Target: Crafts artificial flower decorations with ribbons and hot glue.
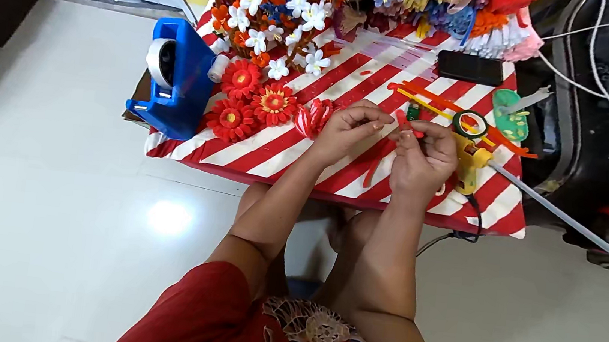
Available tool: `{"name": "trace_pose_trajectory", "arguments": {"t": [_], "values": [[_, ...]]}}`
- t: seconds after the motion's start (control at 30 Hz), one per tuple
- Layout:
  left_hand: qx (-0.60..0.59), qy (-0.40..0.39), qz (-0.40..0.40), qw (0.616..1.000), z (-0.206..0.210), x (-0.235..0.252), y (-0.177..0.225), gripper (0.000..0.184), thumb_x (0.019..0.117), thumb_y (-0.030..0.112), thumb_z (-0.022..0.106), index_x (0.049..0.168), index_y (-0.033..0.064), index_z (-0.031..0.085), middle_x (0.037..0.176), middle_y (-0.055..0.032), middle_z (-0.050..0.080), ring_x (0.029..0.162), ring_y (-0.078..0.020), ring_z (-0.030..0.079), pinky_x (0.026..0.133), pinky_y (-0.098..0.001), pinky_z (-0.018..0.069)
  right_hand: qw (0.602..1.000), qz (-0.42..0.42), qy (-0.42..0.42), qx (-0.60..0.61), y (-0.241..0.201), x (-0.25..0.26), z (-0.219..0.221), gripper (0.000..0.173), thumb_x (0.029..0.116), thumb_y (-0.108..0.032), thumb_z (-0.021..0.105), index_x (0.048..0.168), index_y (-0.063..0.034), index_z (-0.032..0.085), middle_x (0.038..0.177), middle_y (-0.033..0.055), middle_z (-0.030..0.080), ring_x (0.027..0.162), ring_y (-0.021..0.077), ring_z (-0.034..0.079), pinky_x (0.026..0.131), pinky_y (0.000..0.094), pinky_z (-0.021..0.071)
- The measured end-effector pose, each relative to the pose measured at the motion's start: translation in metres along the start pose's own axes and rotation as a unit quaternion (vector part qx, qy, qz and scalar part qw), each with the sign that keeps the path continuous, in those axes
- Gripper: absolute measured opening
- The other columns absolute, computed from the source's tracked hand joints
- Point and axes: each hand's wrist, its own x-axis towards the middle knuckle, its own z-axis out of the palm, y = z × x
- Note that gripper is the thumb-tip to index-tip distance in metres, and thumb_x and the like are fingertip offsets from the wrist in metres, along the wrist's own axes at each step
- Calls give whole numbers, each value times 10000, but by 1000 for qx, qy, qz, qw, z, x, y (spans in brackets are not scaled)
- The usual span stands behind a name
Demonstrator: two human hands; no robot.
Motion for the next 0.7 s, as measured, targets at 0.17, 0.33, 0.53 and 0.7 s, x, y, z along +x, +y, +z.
{"name": "trace_pose_trajectory", "arguments": {"t": [0.17,0.33,0.53,0.7], "values": [[7,60,-16,998,-4,-1,-3,154,938,-56,570,982,-4,709,940,-10,668,867,-64,636,810,-253,555,998,17,30,54,-2,2,-8,240,919,45,644,1052,-147,699,960,-39,709,815,92,695,773,296,620],[-34,125,-55,990,0,-1,0,252,898,-85,643,1058,77,536,860,28,682,800,-79,684,811,-301,596,998,35,23,55,-2,4,-13,240,929,32,636,1061,-155,705,958,-44,705,805,83,686,774,282,611],[-51,128,-81,987,5,-2,-3,171,902,-84,656,1034,23,679,886,9,727,815,-67,702,806,-272,604,998,54,14,39,0,3,-13,251,923,31,615,1055,-162,707,967,-55,690,810,65,662,768,263,590],[-59,122,-78,988,4,-3,-9,137,925,-72,621,988,42,665,872,9,706,802,-63,677,797,-263,584,997,59,11,48,5,3,-17,250,916,36,624,1040,-161,713,950,-54,694,792,70,670,762,268,601]]}}
